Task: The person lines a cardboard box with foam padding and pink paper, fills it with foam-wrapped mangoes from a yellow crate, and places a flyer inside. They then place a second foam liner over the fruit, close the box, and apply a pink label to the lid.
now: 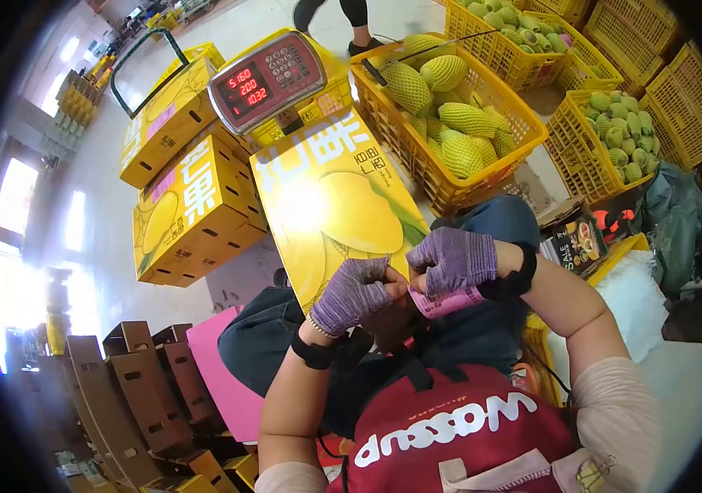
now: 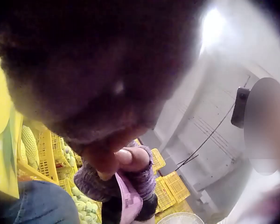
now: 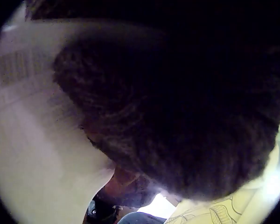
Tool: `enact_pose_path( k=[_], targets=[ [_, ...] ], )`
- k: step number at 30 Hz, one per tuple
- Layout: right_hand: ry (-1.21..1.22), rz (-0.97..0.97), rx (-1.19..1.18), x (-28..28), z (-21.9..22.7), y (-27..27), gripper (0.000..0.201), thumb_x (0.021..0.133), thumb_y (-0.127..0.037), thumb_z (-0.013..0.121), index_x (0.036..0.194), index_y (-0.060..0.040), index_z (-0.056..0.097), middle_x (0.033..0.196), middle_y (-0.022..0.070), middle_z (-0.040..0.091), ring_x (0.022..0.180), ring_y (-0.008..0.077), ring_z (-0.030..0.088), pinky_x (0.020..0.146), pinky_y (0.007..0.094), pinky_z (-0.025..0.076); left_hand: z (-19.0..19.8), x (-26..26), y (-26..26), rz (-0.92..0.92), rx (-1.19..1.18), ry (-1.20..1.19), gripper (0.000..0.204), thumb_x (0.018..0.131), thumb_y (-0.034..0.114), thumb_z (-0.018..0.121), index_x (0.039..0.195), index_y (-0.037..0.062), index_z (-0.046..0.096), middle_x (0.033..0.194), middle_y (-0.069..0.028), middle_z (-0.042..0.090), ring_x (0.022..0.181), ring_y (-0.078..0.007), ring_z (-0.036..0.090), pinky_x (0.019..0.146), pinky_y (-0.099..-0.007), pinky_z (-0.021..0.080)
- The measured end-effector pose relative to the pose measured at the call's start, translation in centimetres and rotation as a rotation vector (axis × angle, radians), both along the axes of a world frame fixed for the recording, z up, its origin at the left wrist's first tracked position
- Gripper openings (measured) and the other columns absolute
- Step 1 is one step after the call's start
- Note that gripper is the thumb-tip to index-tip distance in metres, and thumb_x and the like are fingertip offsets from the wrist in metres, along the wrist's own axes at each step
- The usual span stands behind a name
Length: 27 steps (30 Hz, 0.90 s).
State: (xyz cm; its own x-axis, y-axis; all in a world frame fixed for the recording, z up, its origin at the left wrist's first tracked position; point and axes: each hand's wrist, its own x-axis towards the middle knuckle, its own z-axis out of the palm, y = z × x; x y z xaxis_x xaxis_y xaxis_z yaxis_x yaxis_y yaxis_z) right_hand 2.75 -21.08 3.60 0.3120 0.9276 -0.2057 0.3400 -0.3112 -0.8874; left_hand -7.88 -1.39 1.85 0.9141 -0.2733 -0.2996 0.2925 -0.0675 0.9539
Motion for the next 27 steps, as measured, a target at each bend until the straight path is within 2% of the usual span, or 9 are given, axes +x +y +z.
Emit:
enact_pose_path(
  k=[6, 9, 10, 11, 15, 19, 20, 22, 27],
  targets=[
    [0.08, 0.001, -0.103, -0.2, 0.0, 0.1, 0.015, 0.078, -0.016, 0.067, 0.085, -0.0022, 0.067, 0.073, 0.0091, 0.067, 0.069, 0.0147, 0.064, 0.064, 0.0283, 0.049, -0.7, -0.1, 0.4, -0.011, -0.041, -0.01, 0.013, 0.083, 0.017, 0.066, 0.086, 0.004, 0.067, 0.074, 0.0014, 0.063, 0.067, -0.0057, 0.054, 0.06, -0.0208, 0.043],
    [0.314, -0.11, 0.207, -1.3, 0.2, 0.3, 0.018, 0.08, -0.014, 0.073, 0.094, -0.0043, 0.066, 0.084, 0.0092, 0.065, 0.079, 0.0178, 0.064, 0.069, 0.0291, 0.049, 0.5, -0.7, 0.4, 0.035, -0.295, 0.187, 0.014, 0.083, 0.017, 0.065, 0.084, 0.0034, 0.064, 0.074, 0.0004, 0.061, 0.065, -0.007, 0.054, 0.06, -0.0209, 0.043],
    [0.156, -0.034, 0.412, -1.4, -0.2, 0.5, 0.023, 0.079, -0.012, 0.074, 0.099, -0.0073, 0.064, 0.087, 0.0083, 0.064, 0.081, 0.0186, 0.063, 0.072, 0.0299, 0.049, 1.0, -0.9, 0.3, 0.071, -0.483, 0.361, 0.015, 0.083, 0.018, 0.064, 0.081, 0.0028, 0.063, 0.073, -0.0005, 0.06, 0.063, -0.0082, 0.054, 0.059, -0.0211, 0.043],
    [-0.005, 0.043, 0.615, -1.5, 0.0, 0.8, 0.028, 0.079, -0.011, 0.075, 0.105, -0.0102, 0.062, 0.09, 0.0075, 0.063, 0.084, 0.0195, 0.061, 0.076, 0.0307, 0.048, 1.4, -1.5, -0.2, 0.025, -0.288, 0.029, 0.015, 0.084, 0.018, 0.062, 0.082, 0.0033, 0.06, 0.07, -0.0002, 0.058, 0.059, -0.0066, 0.05, 0.054, -0.0195, 0.039],
    [-0.223, -0.008, 0.759, -2.4, 1.8, 1.2, 0.023, 0.077, -0.012, 0.077, 0.098, -0.0121, 0.068, 0.093, 0.0055, 0.061, 0.087, 0.0225, 0.061, 0.076, 0.0315, 0.048, 3.3, -2.9, 0.4, 0.03, -0.744, 0.43, 0.02, 0.088, 0.024, 0.058, 0.087, 0.004, 0.058, 0.069, -0.0001, 0.056, 0.051, -0.0054, 0.046, 0.05, -0.0193, 0.038],
    [-0.34, -0.053, 0.823, -1.8, 1.7, 2.7, 0.02, 0.078, -0.01, 0.075, 0.097, -0.0115, 0.068, 0.098, 0.0077, 0.059, 0.09, 0.0232, 0.061, 0.078, 0.033, 0.049, 2.3, -3.6, -0.4, 0.23, -0.585, 0.281, 0.02, 0.091, 0.026, 0.054, 0.092, 0.0054, 0.057, 0.077, -0.0019, 0.056, 0.053, -0.007, 0.049, 0.049, -0.0193, 0.038],
    [-0.367, -0.046, 0.829, -1.5, 1.0, 3.0, 0.02, 0.078, -0.01, 0.075, 0.097, -0.0115, 0.068, 0.098, 0.0077, 0.059, 0.09, 0.0232, 0.061, 0.078, 0.033, 0.049, 0.2, -3.4, 0.6, 0.103, -1.014, 0.513, 0.02, 0.091, 0.026, 0.055, 0.094, 0.0059, 0.056, 0.077, -0.0025, 0.056, 0.058, -0.0083, 0.051, 0.051, -0.0207, 0.039],
    [0.024, 0.055, 0.64, -1.1, -0.2, 4.1, 0.021, 0.079, -0.011, 0.075, 0.098, -0.0083, 0.066, 0.099, 0.0102, 0.059, 0.093, 0.0245, 0.061, 0.079, 0.0341, 0.049, -0.8, -3.8, 0.8, 0.143, -1.007, 0.448, 0.022, 0.088, 0.026, 0.059, 0.095, 0.005, 0.057, 0.077, -0.0023, 0.057, 0.062, -0.0097, 0.053, 0.054, -0.0209, 0.04],
    [0.347, 0.032, 0.496, -0.7, -0.2, 4.7, 0.021, 0.08, -0.012, 0.075, 0.099, -0.0101, 0.067, 0.099, 0.0088, 0.062, 0.093, 0.0246, 0.062, 0.08, 0.0324, 0.049, -0.5, -3.1, 1.8, 0.288, -0.805, 0.362, 0.022, 0.084, 0.024, 0.061, 0.095, 0.0047, 0.056, 0.071, -0.0031, 0.055, 0.047, -0.0092, 0.043, 0.046, -0.0208, 0.035]
  ],
)
